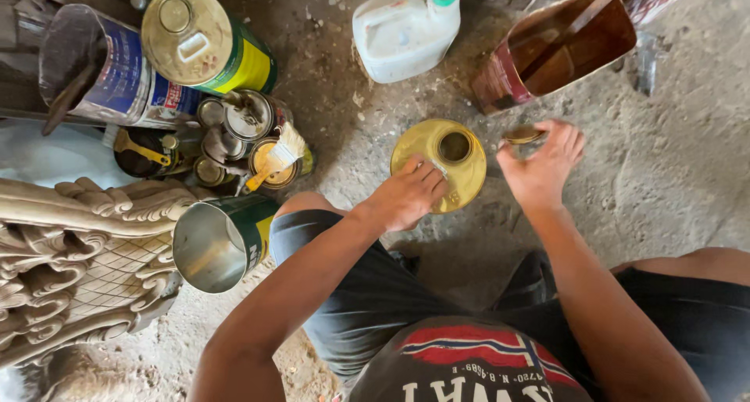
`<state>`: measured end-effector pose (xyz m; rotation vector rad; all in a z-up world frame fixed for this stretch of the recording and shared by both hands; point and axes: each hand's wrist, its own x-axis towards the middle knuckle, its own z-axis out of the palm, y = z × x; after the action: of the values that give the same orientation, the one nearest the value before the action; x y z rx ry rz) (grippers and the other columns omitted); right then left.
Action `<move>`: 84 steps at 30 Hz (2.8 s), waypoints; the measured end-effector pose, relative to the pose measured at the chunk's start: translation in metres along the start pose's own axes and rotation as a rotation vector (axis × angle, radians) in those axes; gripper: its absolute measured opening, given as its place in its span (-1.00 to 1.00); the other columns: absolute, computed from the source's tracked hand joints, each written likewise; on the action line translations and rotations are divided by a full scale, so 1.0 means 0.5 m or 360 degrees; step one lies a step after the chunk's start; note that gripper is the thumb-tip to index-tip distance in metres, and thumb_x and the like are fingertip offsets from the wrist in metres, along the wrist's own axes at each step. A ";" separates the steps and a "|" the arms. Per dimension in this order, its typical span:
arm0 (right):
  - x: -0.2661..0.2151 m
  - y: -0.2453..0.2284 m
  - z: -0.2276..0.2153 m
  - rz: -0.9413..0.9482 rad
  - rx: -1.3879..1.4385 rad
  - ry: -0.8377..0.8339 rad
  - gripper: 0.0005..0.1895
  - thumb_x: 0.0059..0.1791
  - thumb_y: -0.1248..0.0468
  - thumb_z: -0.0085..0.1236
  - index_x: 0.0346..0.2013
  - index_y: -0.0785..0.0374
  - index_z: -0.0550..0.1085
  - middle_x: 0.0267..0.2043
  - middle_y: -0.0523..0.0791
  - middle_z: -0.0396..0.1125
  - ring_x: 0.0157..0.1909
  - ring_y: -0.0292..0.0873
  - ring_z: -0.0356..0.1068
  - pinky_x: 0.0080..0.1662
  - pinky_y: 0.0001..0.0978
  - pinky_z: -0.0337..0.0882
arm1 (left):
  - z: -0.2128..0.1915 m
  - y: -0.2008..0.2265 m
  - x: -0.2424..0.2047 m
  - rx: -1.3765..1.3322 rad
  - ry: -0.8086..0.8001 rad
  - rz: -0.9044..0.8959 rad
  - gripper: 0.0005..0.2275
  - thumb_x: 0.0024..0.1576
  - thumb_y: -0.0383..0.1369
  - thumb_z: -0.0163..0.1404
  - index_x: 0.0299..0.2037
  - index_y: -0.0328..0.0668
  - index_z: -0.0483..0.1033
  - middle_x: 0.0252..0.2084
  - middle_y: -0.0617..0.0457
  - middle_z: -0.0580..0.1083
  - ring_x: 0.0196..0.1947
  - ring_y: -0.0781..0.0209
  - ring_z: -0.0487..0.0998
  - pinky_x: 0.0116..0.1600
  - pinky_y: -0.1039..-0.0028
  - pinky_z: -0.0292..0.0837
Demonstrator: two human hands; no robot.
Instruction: The person kneels on the floor and uses a knife to pry open a yellow paint can. They then pour a dark liquid from a rectangular tin into the can and stir the mixture with a wooden stick. The person also handles a white plastic jug and a small yellow jar, pouring liquid from the tin into the jar and stirring it.
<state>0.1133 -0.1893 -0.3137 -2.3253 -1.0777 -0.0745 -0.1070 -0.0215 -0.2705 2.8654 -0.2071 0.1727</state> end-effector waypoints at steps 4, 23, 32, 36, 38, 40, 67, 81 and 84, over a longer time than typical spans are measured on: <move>0.034 -0.098 -0.019 -0.0564 0.0082 -0.0110 -0.49 -0.16 0.16 0.40 -0.03 0.20 0.36 0.19 -0.03 0.26 0.35 0.14 0.14 0.32 0.16 0.09 | -0.003 0.000 -0.001 -0.0012 -0.0002 -0.0022 -0.61 -0.15 -0.41 0.11 -0.06 -0.25 0.48 -0.10 -0.04 0.45 0.04 0.01 0.43 0.30 0.13 0.16; 0.021 -0.109 0.069 0.0358 0.0208 -0.0488 -0.18 -0.19 -0.04 0.56 0.15 0.28 0.32 0.11 0.02 0.32 0.24 0.15 0.22 0.25 0.17 0.06 | -0.018 -0.003 0.001 0.0088 -0.0179 0.0030 -0.67 -0.09 -0.32 0.16 -0.12 -0.25 0.51 -0.13 0.02 0.46 0.00 0.07 0.45 0.28 0.20 0.15; 0.043 -0.086 0.062 0.0335 0.0199 -0.0589 -0.19 -0.22 -0.02 0.57 0.10 0.32 0.35 0.06 0.13 0.38 0.09 0.21 0.38 0.06 0.03 0.36 | -0.028 -0.013 0.018 -0.0560 0.0246 -0.0289 -0.46 -0.09 -0.13 0.20 0.00 -0.36 0.42 -0.04 -0.21 0.41 0.08 -0.22 0.38 0.26 0.03 0.16; 0.031 -0.057 0.055 0.0462 0.0330 -0.0670 -0.39 -0.11 0.09 0.32 0.12 0.31 0.36 -0.02 0.18 0.44 0.03 0.27 0.44 -0.01 0.05 0.43 | 0.021 -0.010 0.133 -0.0732 0.0809 -0.0711 -0.52 0.18 -0.17 0.07 0.21 -0.32 0.33 0.16 -0.27 0.37 0.22 -0.27 0.33 0.36 0.02 0.18; 0.026 -0.049 0.060 0.0469 0.0408 -0.0677 -0.48 -0.06 0.11 0.24 0.09 0.32 0.37 -0.07 0.21 0.44 0.02 0.32 0.44 -0.04 0.06 0.45 | 0.054 -0.023 0.206 -0.0705 0.0923 -0.0862 -0.55 0.25 -0.14 0.03 0.22 -0.28 0.33 0.19 -0.25 0.37 0.24 -0.26 0.33 0.38 0.01 0.18; 0.033 -0.043 0.068 0.0471 0.0490 -0.0715 -0.46 -0.09 0.09 0.28 0.02 0.35 0.36 -0.12 0.24 0.43 -0.02 0.37 0.41 -0.09 0.08 0.43 | 0.076 -0.034 0.257 -0.0694 0.1018 -0.0960 -0.57 0.25 -0.11 -0.01 0.18 -0.28 0.35 0.16 -0.25 0.38 0.21 -0.26 0.33 0.37 0.00 0.16; 0.126 -0.096 -0.066 -0.0067 0.0073 -0.0906 -0.41 -0.06 0.09 0.38 0.14 0.30 0.39 0.15 0.20 0.33 0.14 0.27 0.36 0.09 0.08 0.39 | 0.021 0.003 0.033 -0.0503 0.0251 -0.0586 -0.42 0.01 -0.09 0.15 0.14 -0.36 0.37 0.18 -0.30 0.35 0.23 -0.32 0.29 0.31 -0.10 0.11; 0.145 -0.147 -0.191 -0.0572 0.0260 -0.0556 -0.53 -0.02 0.17 0.30 0.14 0.26 0.45 0.06 0.11 0.40 0.04 0.26 0.42 -0.02 0.04 0.45 | 0.012 0.000 0.016 -0.0215 -0.0156 -0.0390 -0.52 -0.20 -0.37 0.21 -0.01 -0.19 0.48 -0.04 -0.05 0.40 0.14 -0.05 0.35 0.34 -0.05 0.09; 0.144 -0.149 -0.199 -0.0509 0.0333 -0.0492 -0.58 0.03 0.20 0.28 0.15 0.25 0.46 0.07 0.11 0.40 0.02 0.24 0.43 -0.04 0.02 0.46 | -0.053 0.011 0.007 -0.0284 -0.0140 -0.0705 -0.47 -0.31 -0.33 0.23 -0.05 -0.25 0.47 -0.05 -0.11 0.39 0.14 -0.12 0.33 0.28 -0.06 0.06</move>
<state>0.1267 -0.1532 -0.1754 -2.0017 -1.5262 0.2727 -0.1071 -0.0202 -0.2433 2.6613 0.3754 -0.0562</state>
